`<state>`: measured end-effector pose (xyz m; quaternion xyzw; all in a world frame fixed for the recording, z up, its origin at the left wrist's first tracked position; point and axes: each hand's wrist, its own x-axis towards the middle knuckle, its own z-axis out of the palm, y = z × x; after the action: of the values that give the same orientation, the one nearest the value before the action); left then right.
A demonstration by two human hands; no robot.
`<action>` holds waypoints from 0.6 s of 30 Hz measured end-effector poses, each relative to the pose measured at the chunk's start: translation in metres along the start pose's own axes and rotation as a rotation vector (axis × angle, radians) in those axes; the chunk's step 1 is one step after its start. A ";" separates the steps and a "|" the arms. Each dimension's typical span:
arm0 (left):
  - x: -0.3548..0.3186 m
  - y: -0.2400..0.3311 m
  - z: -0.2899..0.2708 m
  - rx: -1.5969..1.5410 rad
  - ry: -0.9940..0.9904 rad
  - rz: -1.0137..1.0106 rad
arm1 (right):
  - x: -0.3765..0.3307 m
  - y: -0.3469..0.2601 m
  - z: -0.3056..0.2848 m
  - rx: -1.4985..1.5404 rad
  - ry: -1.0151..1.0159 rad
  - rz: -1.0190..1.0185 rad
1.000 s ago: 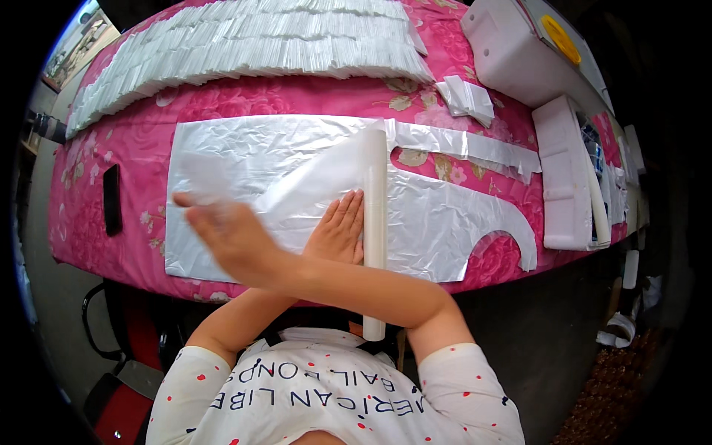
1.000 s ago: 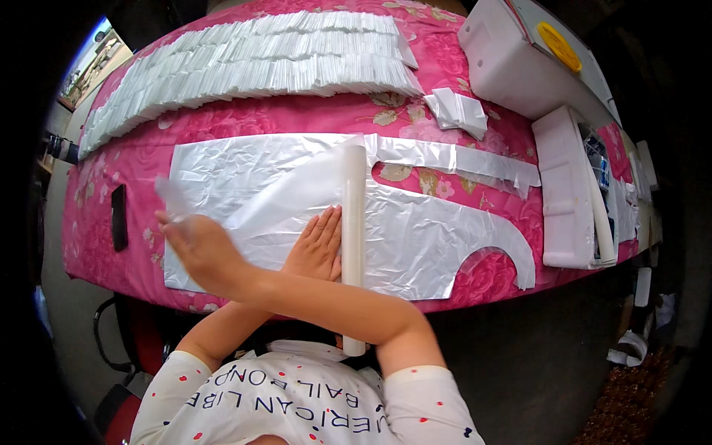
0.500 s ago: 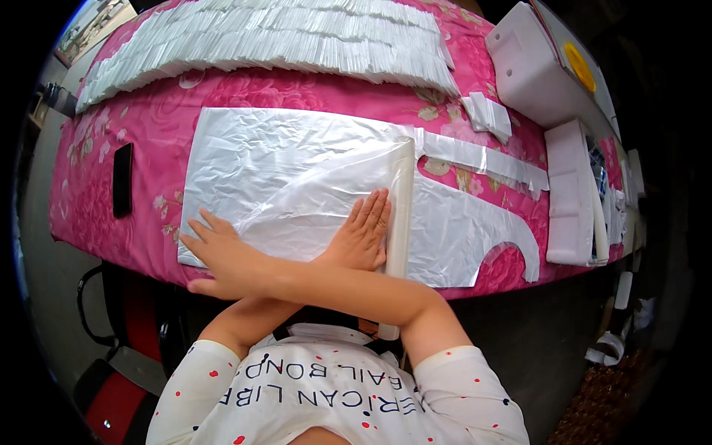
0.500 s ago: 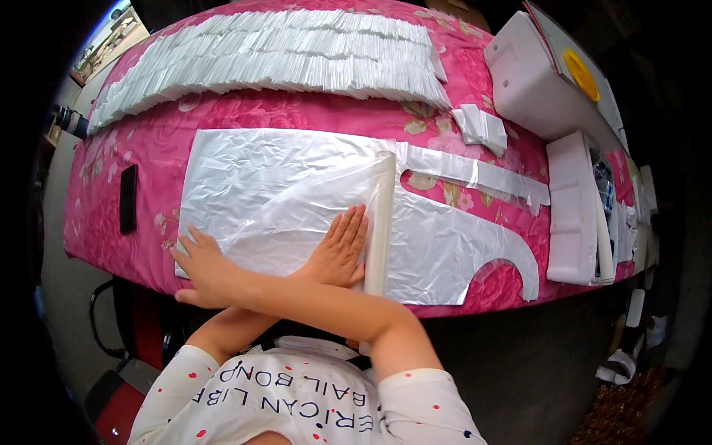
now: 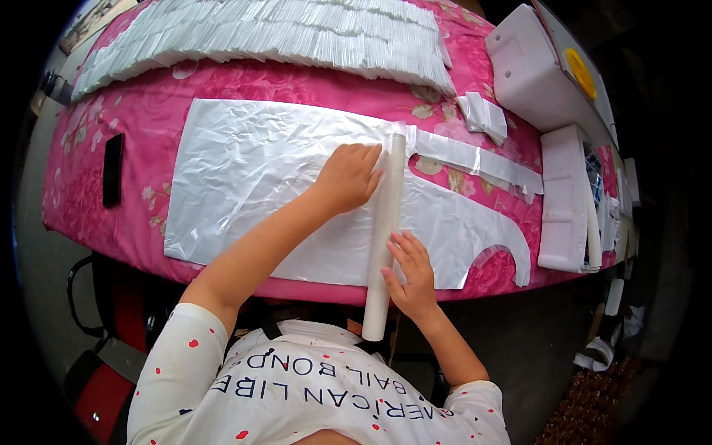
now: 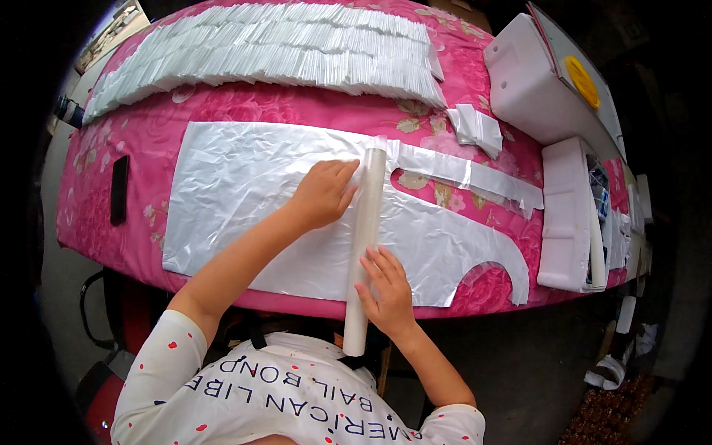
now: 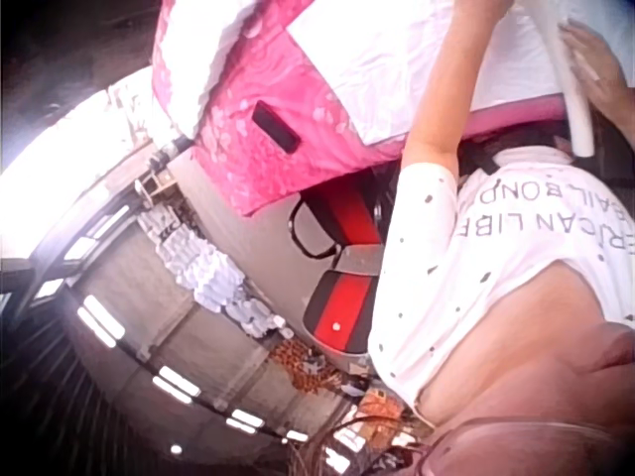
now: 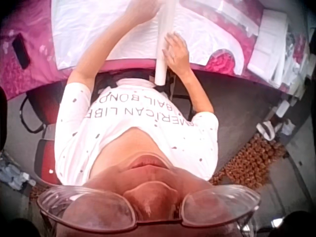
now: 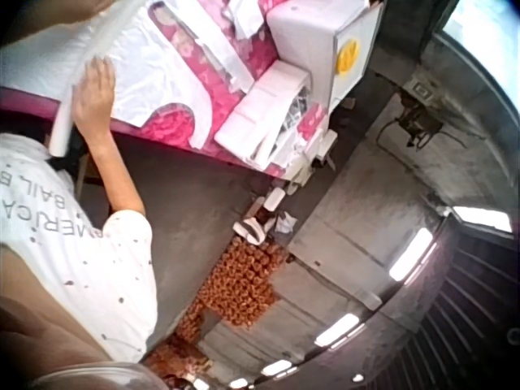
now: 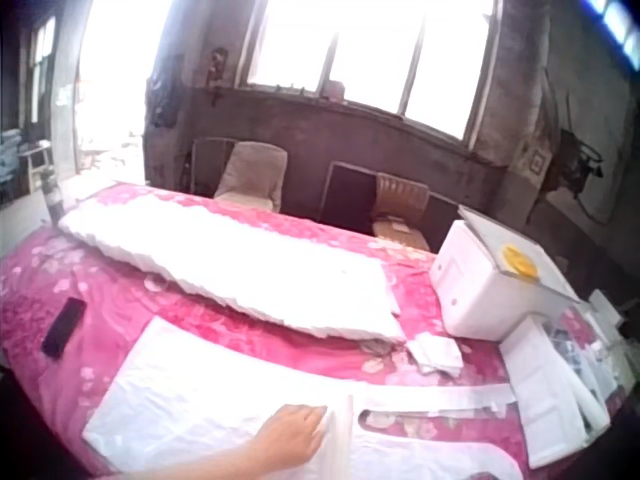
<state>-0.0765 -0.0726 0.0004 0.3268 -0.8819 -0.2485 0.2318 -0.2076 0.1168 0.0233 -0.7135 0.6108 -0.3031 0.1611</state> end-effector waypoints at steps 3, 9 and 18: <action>-0.010 -0.007 0.023 0.128 0.004 0.045 | -0.003 0.012 0.002 -0.001 -0.065 -0.036; -0.012 -0.012 0.029 0.237 0.100 0.205 | 0.003 0.019 -0.004 -0.084 -0.180 -0.126; -0.055 0.004 -0.058 -0.097 0.350 0.145 | 0.041 -0.019 0.037 -0.118 -0.318 -0.247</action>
<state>-0.0081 -0.0483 0.0335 0.2890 -0.8364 -0.2127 0.4143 -0.1671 0.0761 0.0162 -0.8300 0.5023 -0.1679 0.1749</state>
